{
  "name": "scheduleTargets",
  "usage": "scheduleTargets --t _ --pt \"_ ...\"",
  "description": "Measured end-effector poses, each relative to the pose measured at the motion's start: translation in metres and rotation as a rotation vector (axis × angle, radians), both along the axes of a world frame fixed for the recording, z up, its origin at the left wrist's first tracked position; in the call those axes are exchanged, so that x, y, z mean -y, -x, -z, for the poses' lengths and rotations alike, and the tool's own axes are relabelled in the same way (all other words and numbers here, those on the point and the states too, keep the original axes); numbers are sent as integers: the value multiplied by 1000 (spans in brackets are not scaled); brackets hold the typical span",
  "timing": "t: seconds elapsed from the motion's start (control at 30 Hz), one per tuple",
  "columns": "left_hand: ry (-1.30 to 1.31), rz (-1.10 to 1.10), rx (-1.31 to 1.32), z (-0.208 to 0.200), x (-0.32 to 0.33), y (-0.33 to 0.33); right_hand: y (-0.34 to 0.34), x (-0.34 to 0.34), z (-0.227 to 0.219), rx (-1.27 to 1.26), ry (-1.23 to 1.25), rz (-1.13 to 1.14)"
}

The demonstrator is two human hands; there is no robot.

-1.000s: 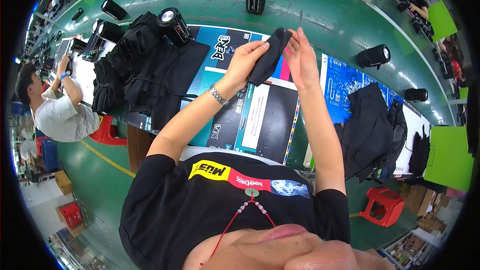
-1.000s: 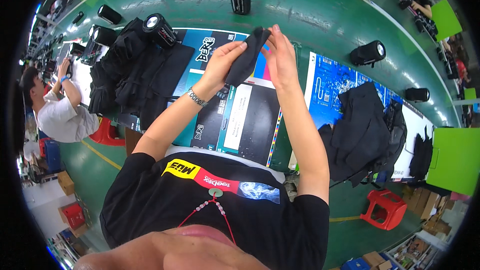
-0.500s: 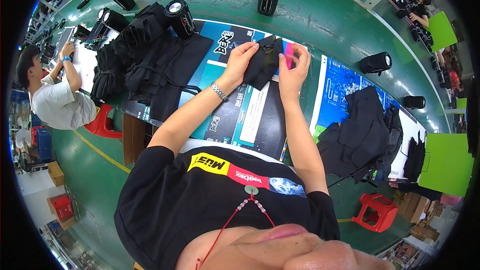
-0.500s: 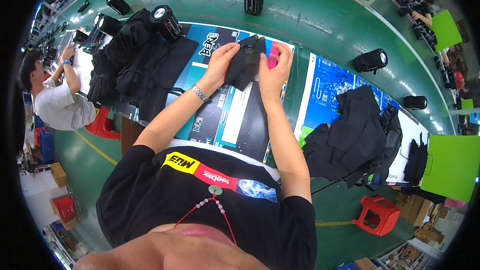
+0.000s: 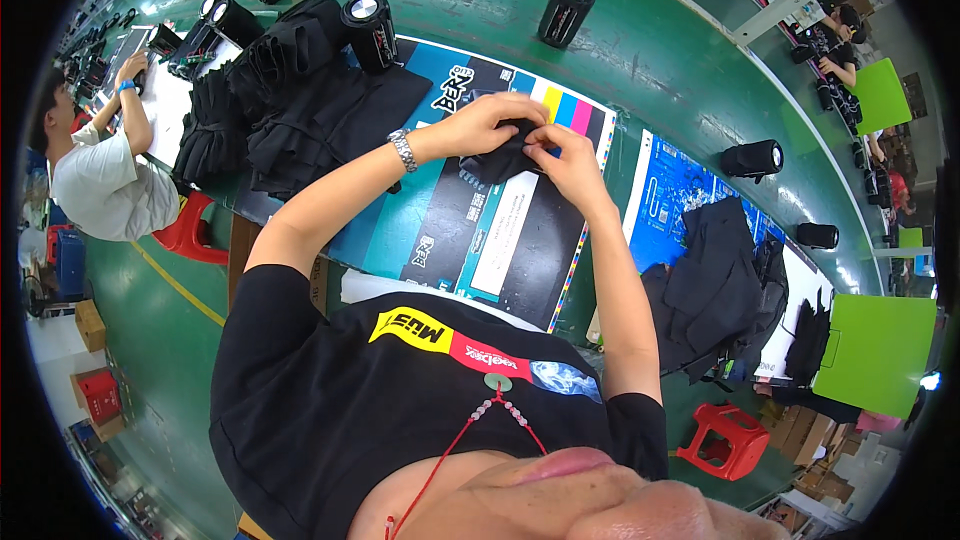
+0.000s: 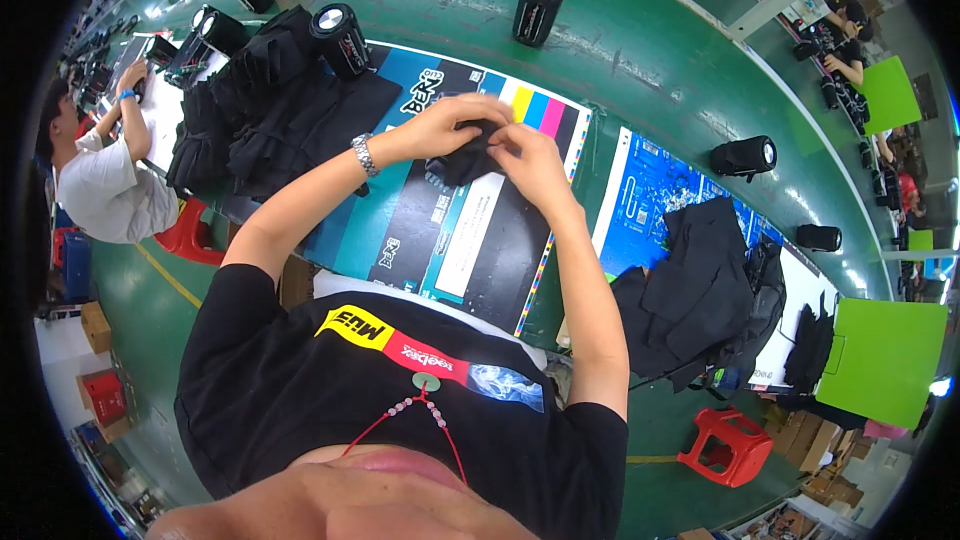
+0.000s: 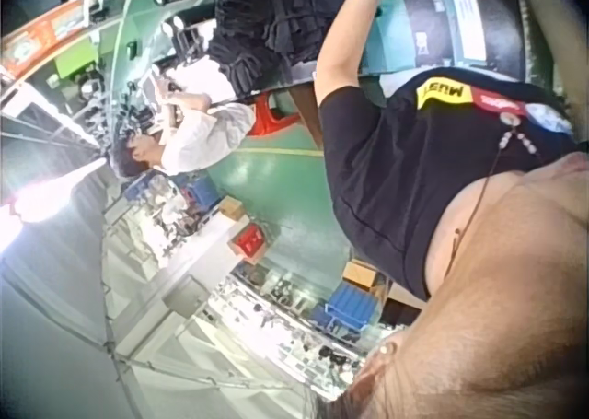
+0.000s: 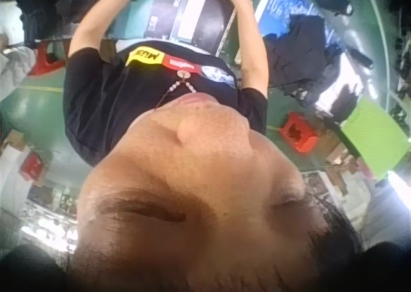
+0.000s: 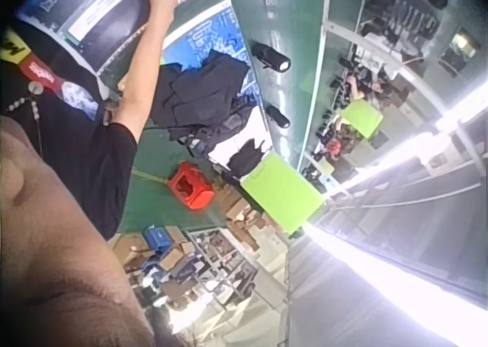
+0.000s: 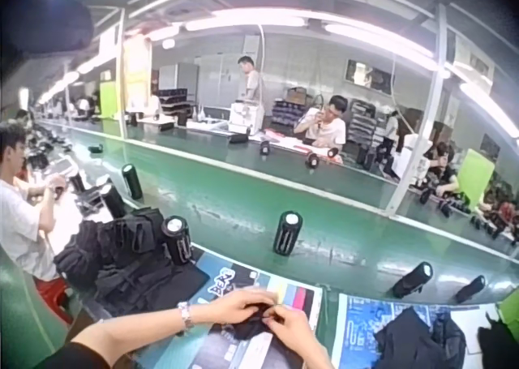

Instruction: The person picks up dark electronic components, stretches out black fabric pieces, and attaches the fabric to the components by hand at an assembly station.

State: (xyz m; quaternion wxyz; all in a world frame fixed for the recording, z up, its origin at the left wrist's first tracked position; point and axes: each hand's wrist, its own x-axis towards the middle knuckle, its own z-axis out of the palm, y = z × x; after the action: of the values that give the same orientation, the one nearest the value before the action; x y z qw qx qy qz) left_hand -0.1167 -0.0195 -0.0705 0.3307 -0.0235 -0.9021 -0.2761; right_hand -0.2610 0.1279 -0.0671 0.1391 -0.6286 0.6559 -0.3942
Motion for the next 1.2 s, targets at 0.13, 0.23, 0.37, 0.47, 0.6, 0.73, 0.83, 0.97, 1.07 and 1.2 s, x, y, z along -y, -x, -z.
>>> scheduleTargets --t 0.13,0.23,0.37,0.47,0.6,0.73,0.83,0.97,1.07,1.2 --pt "-773 272 592 -11 20 3 16 -2 -7 572 -138 -19" --pt "-915 431 501 -22 26 12 24 2 -20 695 -113 9" --pt "-1121 374 460 -30 42 28 41 18 -24 1024 -118 -27" --pt "-1216 433 329 -35 49 45 70 28 -19 1053 -222 -99" --pt "-1352 406 210 -43 50 54 61 26 -60 1239 -134 -219" --pt "-1340 288 189 -58 43 66 85 36 -62 1224 91 -253" --pt "-1415 326 193 -66 51 77 101 56 -68 1251 270 -43" --pt "-1254 109 -12 -60 67 116 121 95 -56 1002 362 340" --pt "-1164 -75 -104 -48 78 165 170 126 -17 376 472 714" --pt "-1164 -339 -282 -8 105 183 144 155 -39 211 484 716"
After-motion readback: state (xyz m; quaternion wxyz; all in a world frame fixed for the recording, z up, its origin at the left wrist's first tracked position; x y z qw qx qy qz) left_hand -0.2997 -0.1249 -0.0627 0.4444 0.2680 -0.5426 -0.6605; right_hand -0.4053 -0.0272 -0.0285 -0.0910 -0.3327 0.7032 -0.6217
